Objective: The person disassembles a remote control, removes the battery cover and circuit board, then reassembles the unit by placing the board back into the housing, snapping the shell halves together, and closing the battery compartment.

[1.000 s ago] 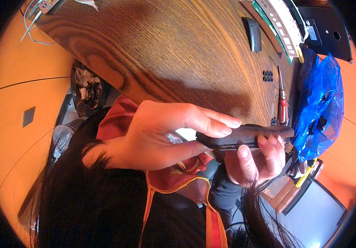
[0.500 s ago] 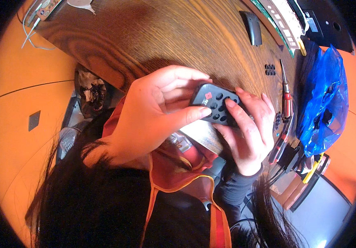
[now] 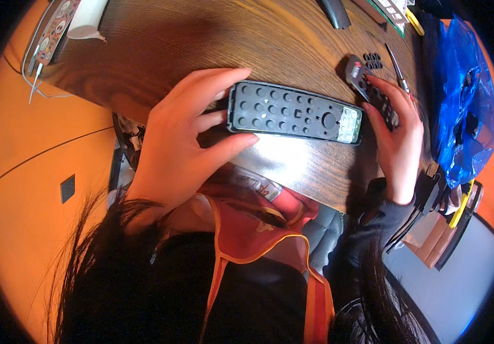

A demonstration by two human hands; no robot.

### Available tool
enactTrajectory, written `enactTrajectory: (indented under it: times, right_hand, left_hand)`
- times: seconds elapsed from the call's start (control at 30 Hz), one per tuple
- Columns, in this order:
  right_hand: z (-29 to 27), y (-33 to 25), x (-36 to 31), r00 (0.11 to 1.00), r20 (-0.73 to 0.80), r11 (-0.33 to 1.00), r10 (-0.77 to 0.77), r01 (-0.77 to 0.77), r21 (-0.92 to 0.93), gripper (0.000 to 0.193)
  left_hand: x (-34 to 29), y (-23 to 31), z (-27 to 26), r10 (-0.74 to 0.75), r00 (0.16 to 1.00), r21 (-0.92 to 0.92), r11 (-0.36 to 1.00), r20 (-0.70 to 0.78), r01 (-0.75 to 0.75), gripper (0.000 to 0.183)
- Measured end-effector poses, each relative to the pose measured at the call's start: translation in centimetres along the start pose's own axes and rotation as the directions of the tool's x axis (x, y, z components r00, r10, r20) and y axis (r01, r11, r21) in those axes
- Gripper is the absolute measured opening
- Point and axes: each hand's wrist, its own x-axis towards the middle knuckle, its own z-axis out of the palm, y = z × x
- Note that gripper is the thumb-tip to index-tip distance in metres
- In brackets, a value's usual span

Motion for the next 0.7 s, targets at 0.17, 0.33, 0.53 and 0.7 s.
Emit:
enactTrajectory:
  times: [0.17, 0.33, 0.53, 0.7]
  right_hand:
    - [0.8, 0.8, 0.2, 0.996, -0.053, 0.997, -0.071, 0.069, -0.047, 0.033]
    - [-0.5, -0.6, -0.9, 0.992, -0.113, 0.998, -0.056, 0.055, -0.009, 0.026]
    - [0.3, -1.3, -2.9, 0.999, -0.043, 0.988, 0.032, -0.025, 0.152, 0.032]
    - [1.1, -1.1, -3.1, 0.997, -0.075, 0.986, 0.003, 0.009, 0.167, 0.031]
  left_hand:
    - [0.1, 0.1, -0.6, 0.249, 0.968, 0.551, 0.807, 0.004, -0.210, 0.057]
    - [0.3, 0.6, -0.9, 0.256, 0.966, 0.674, 0.709, 0.027, -0.207, 0.060]
    - [0.7, 1.1, -1.1, 0.246, 0.969, 0.655, 0.729, 0.018, -0.198, 0.057]
    - [1.2, 0.7, -1.0, 0.329, 0.944, 0.671, 0.694, 0.029, -0.263, 0.044]
